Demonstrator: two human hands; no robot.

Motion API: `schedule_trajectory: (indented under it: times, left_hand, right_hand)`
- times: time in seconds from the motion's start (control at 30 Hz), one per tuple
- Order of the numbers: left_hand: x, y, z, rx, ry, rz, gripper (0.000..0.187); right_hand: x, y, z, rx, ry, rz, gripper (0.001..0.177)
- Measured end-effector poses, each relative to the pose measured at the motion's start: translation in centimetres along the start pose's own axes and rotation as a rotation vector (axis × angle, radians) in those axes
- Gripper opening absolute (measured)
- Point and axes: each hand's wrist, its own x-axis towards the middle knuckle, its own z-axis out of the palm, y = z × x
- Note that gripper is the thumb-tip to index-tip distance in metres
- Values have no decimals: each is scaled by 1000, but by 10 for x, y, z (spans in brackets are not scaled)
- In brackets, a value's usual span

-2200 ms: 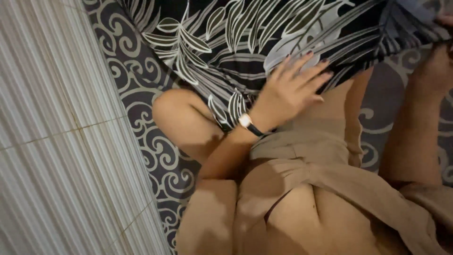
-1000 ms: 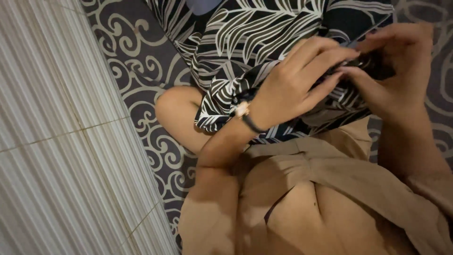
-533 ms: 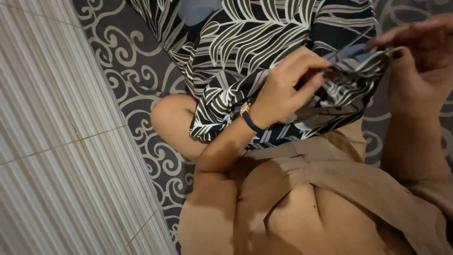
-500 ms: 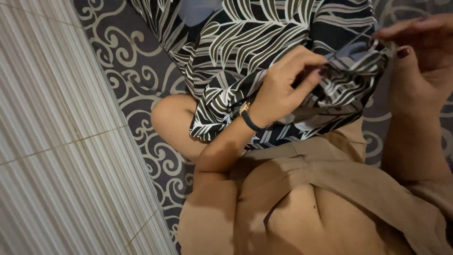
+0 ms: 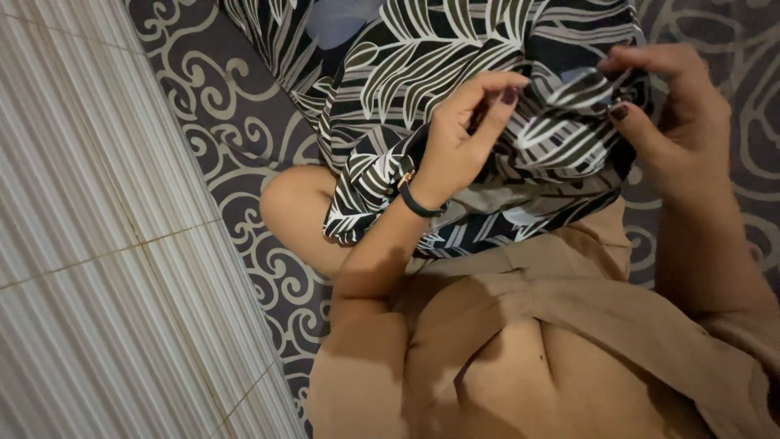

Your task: The person is putting a patterned pillowcase onto a pillow while sitting on a bed.

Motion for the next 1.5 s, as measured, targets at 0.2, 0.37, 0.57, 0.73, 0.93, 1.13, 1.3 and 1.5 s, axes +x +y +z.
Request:
schedule_trajectory:
  times: [0.2,0.37,0.57,0.73,0.93,1.13,1.3,1.5]
  left_hand:
    - [10,24,7,96,-68,181,23]
    - [28,33,18,340,-200,325,31]
    - [33,33,22,323,-211,707,9]
    - [14,-12,26,475,-110,916,14]
    - [26,29,25,558,-165,1047,6]
    - [16,-18,37,689,-132,993,10]
    - [24,13,35,514,-245,1078,29]
    - [35,39,33,567,-273,970,19]
  right_hand:
    - [-4,4,14,-33,137,-91,15]
    - [-5,5,16,-74,256,-235,12]
    - [-6,2,8,-213,276,-323,8]
    - [-7,31,-3,-356,265,-564,15]
    - [-8,34,5,-433,466,-728,16]
    - [-2,38,11,-403,561,-795,18]
    - [1,37,19,-398,624,-781,19]
    - [-6,31,23,-383,623,-614,20]
